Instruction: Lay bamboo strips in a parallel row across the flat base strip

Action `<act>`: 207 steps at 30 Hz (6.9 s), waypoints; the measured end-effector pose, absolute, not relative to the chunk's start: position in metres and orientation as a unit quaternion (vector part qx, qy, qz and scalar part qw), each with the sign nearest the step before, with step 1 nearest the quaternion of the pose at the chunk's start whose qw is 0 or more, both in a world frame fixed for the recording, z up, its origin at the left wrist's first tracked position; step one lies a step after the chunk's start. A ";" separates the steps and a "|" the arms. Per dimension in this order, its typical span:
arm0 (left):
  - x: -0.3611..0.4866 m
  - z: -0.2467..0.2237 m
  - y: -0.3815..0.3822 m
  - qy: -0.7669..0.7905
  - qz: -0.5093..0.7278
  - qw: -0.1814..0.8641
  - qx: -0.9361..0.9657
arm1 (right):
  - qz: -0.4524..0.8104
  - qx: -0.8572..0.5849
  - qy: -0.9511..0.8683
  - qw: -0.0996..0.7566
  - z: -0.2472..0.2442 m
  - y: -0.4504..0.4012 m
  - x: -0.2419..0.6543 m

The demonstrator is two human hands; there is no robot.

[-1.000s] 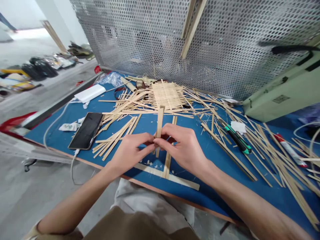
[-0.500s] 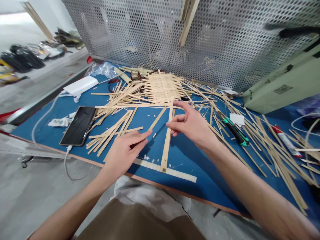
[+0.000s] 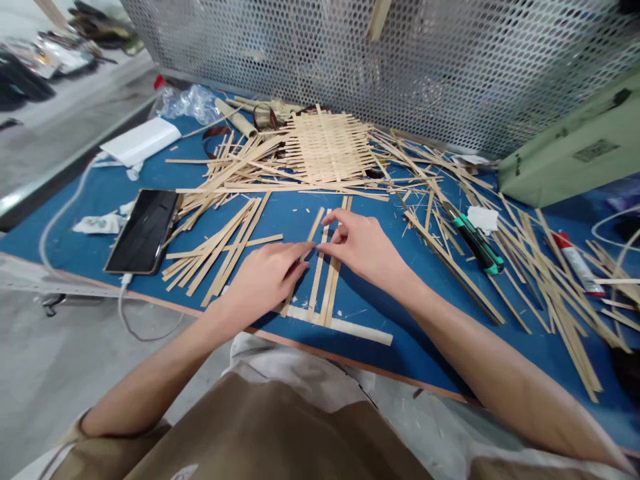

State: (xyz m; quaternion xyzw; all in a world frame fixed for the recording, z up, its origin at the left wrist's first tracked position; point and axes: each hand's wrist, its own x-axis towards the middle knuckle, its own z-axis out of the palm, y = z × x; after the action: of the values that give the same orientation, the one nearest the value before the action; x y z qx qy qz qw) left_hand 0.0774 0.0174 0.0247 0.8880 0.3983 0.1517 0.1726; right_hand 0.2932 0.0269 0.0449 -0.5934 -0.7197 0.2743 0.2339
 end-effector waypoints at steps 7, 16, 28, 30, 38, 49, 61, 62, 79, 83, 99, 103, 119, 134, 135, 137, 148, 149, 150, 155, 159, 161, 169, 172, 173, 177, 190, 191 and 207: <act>0.040 0.032 0.005 0.283 0.121 0.141 0.941 | 0.100 -0.581 -0.789 0.173 0.044 0.039 0.310; 0.038 0.014 0.003 0.215 0.133 0.161 0.954 | 0.095 -0.561 -0.814 0.115 0.029 0.046 0.313; 0.039 0.012 0.003 0.185 0.143 0.134 0.963 | 0.099 -0.569 -0.805 0.133 0.031 0.050 0.311; 0.038 0.013 0.003 0.184 0.147 0.137 0.962 | 0.100 -0.570 -0.803 0.141 0.030 0.051 0.311; 0.038 0.011 0.006 0.174 0.135 0.132 0.967 | 0.137 -0.544 -0.806 0.188 0.031 0.058 0.308; 0.033 0.015 0.000 0.170 0.200 0.146 0.954 | 0.215 -0.542 -0.767 0.269 0.044 0.077 0.307; 0.050 0.012 -0.004 0.163 0.196 0.072 0.964 | 0.111 -0.571 -0.800 0.150 0.023 0.083 0.313; 0.050 0.012 -0.004 0.164 0.194 0.071 0.965 | 0.110 -0.572 -0.799 0.148 0.023 0.083 0.314; 0.059 0.012 -0.011 0.175 0.208 0.071 0.960 | 0.102 -0.562 -0.803 0.171 0.024 0.084 0.325; 0.057 0.009 -0.012 0.185 0.218 0.066 0.956 | 0.083 -0.589 -0.789 0.154 0.022 0.082 0.323; 0.059 0.009 -0.008 0.169 0.211 0.075 0.960 | 0.040 -0.634 -0.761 0.136 0.017 0.077 0.317; 0.061 0.010 -0.007 0.161 0.209 0.073 0.962 | 0.049 -0.648 -0.746 0.145 0.017 0.077 0.317; 0.064 0.010 -0.007 0.165 0.203 0.073 0.962 | 0.059 -0.676 -0.717 0.161 0.015 0.078 0.318; 0.063 0.010 -0.008 0.171 0.193 0.077 0.963 | 0.063 -0.685 -0.710 0.150 0.019 0.079 0.315; 0.063 0.009 -0.008 0.170 0.194 0.076 0.963 | 0.060 -0.688 -0.708 0.150 0.020 0.079 0.316; 0.063 0.009 -0.008 0.169 0.196 0.074 0.963 | 0.056 -0.688 -0.708 0.148 0.020 0.079 0.317; 0.062 0.012 -0.007 0.169 0.199 0.085 0.962 | 0.065 -0.671 -0.720 0.167 0.018 0.078 0.315; 0.062 0.012 -0.007 0.170 0.198 0.086 0.962 | 0.066 -0.671 -0.719 0.167 0.017 0.078 0.316; 0.062 0.012 -0.006 0.170 0.197 0.087 0.962 | 0.066 -0.672 -0.719 0.166 0.017 0.078 0.316; 0.062 0.011 -0.005 0.164 0.197 0.087 0.963 | 0.054 -0.671 -0.722 0.162 0.016 0.076 0.316; 0.062 0.011 -0.005 0.165 0.197 0.083 0.963 | 0.035 -0.644 -0.750 0.143 0.018 0.071 0.316; 0.062 0.011 -0.006 0.170 0.196 0.085 0.962 | 0.025 -0.639 -0.758 0.124 0.019 0.069 0.315; 0.064 0.009 -0.025 0.192 0.187 0.034 0.963 | 0.020 -0.634 -0.765 0.107 0.015 0.070 0.317; 0.063 0.007 -0.036 0.206 0.181 0.016 0.961 | 0.019 -0.635 -0.765 0.106 0.014 0.070 0.318; 0.063 0.006 -0.039 0.210 0.182 0.017 0.960 | 0.018 -0.635 -0.765 0.105 0.014 0.070 0.318; 0.060 0.004 -0.045 0.228 0.169 0.034 0.958 | 0.019 -0.637 -0.764 0.102 0.014 0.071 0.318; 0.057 -0.001 -0.051 0.231 0.195 0.055 0.952 | -0.014 -0.655 -0.750 0.097 0.018 0.068 0.314; 0.057 -0.001 -0.052 0.231 0.197 0.058 0.951 | -0.015 -0.656 -0.748 0.101 0.018 0.068 0.314; 0.055 -0.004 -0.052 0.224 0.203 0.076 0.950 | 0.005 -0.653 -0.747 0.124 0.015 0.068 0.315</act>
State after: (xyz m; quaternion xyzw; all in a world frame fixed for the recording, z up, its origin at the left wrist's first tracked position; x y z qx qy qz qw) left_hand 0.0550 -0.0520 -0.0041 0.9501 0.2243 0.2030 0.0761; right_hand 0.3150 0.0681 0.0148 -0.6533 -0.7468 0.0046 0.1244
